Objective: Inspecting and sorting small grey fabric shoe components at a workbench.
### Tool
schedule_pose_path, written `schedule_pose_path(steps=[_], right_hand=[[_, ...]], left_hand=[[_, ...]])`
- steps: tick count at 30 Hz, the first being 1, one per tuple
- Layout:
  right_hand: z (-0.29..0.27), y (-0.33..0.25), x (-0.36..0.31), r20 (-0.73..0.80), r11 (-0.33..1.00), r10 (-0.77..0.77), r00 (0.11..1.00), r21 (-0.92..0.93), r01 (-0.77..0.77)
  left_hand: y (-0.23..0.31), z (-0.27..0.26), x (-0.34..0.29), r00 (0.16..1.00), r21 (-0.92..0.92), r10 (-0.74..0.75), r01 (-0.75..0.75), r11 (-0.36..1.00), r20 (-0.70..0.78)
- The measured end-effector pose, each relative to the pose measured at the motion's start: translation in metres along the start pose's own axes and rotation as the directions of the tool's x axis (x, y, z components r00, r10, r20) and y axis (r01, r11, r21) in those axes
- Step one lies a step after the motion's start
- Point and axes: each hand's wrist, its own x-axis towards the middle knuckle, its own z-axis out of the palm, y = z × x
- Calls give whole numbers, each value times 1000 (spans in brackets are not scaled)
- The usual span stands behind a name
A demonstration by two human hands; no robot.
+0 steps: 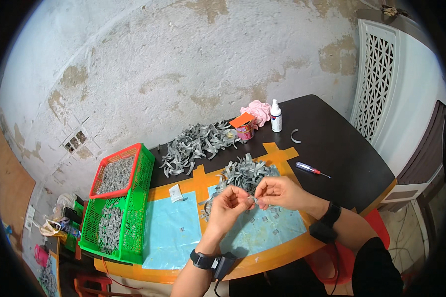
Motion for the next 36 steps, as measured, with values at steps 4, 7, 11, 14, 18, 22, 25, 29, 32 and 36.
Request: schedule_pose_path(steps=[4, 7, 11, 14, 18, 22, 25, 29, 32, 36], right_hand=[[-1, -5, 3, -33, 993, 16, 999, 117, -12], [-2, -5, 2, -21, 985, 30, 999, 169, -26], [-3, 7, 3, -4, 990, 4, 1000, 140, -3], [8, -4, 4, -119, 985, -155, 981, -88, 145], [5, -19, 2, -40, 872, -309, 950, -411, 266], [4, -18, 2, 7, 744, -458, 889, -544, 388], [9, -19, 1, -24, 714, -496, 868, -581, 391], [9, -21, 0, -1, 705, -498, 867, -583, 404], [5, -20, 1, 31, 716, -466, 884, -574, 398], [3, -24, 1, 59, 731, -433, 900, -562, 388]], left_hand=[[11, 3, -4, 998, 17, -56, 55, 998, 39], [13, 3, -6, 991, 21, -111, 110, 994, 79], [5, 0, -4, 990, 44, -71, 66, 997, 125], [5, 7, -3, 989, 49, 97, -103, 994, 114], [6, 4, -5, 996, 82, -36, 29, 996, 79], [8, 6, -6, 989, 33, -78, 74, 997, 122], [7, 9, -6, 993, -12, -57, 59, 998, 101], [8, 9, -7, 995, 53, -21, 16, 998, 97], [10, 7, -8, 993, 236, 47, -73, 969, 113], [18, 7, -10, 991, 402, 45, -91, 911, 122]])
